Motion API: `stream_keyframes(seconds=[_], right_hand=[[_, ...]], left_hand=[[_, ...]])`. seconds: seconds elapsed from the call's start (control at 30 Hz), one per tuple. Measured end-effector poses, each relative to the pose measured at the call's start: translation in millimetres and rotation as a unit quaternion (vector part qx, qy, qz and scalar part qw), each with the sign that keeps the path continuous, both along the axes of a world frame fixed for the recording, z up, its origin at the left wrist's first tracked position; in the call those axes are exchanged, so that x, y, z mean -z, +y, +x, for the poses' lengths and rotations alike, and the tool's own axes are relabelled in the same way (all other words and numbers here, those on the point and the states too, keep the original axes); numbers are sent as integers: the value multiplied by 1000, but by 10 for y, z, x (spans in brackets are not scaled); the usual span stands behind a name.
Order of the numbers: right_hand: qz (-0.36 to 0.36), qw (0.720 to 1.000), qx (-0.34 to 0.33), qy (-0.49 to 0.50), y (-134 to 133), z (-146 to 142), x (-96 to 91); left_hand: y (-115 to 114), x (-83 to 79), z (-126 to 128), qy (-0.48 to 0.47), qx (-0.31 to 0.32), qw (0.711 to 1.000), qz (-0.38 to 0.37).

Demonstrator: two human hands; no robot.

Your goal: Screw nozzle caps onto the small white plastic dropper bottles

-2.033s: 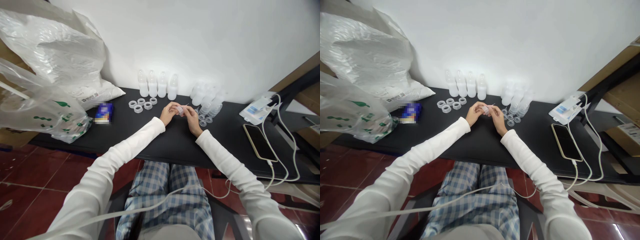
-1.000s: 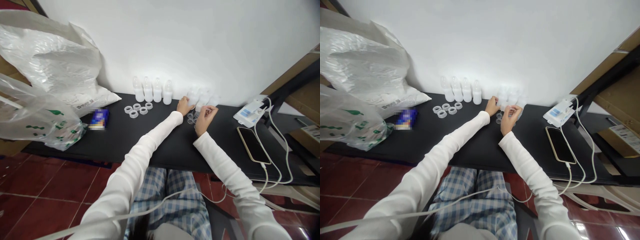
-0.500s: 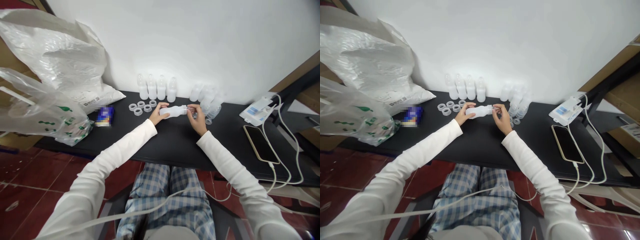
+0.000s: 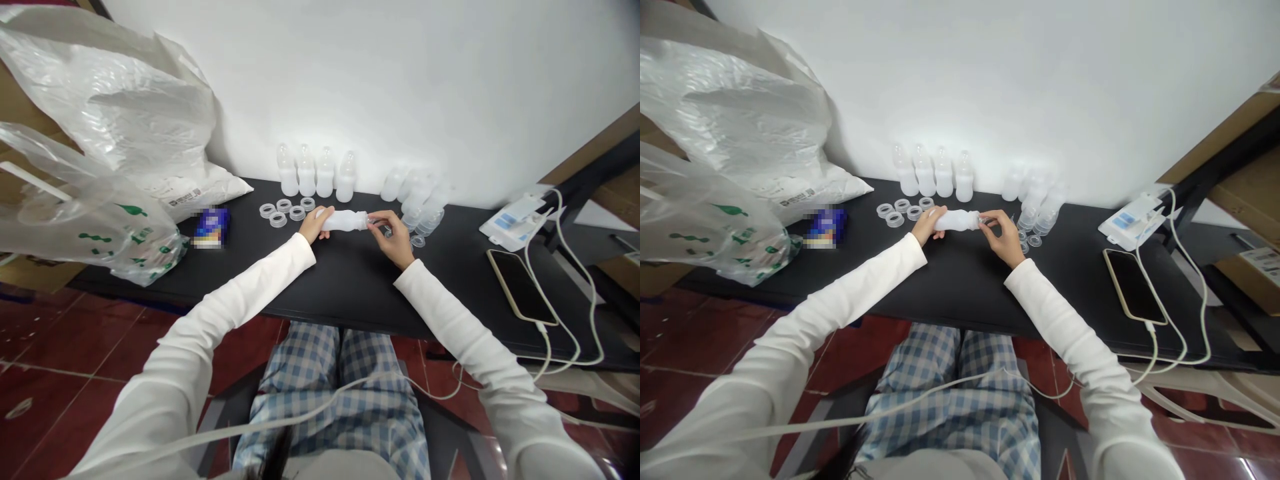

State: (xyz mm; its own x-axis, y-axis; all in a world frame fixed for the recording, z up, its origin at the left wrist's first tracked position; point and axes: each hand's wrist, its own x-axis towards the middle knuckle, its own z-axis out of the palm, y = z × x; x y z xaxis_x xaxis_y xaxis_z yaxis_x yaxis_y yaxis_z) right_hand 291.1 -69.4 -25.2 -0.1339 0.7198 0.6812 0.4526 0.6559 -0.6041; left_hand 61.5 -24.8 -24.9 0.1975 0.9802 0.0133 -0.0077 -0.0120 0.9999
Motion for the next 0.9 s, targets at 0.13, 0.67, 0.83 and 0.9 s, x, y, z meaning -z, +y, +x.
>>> stream_keyframes(seconds=[0.13,0.67,0.83,0.9], right_hand=[[24,999,-19,-37,7,40,-30],[63,977,6,-203,48,87,12],[60,968,37,-239,21,85,-22],[62,966,38,-247,16,87,-22]], left_hand=[[4,-19,-27,-2,6,1000,-6],[3,0,19,-9,-61,998,-4],[-17,-10,35,-1,-63,998,2],[-26,-17,34,10,-64,998,1]])
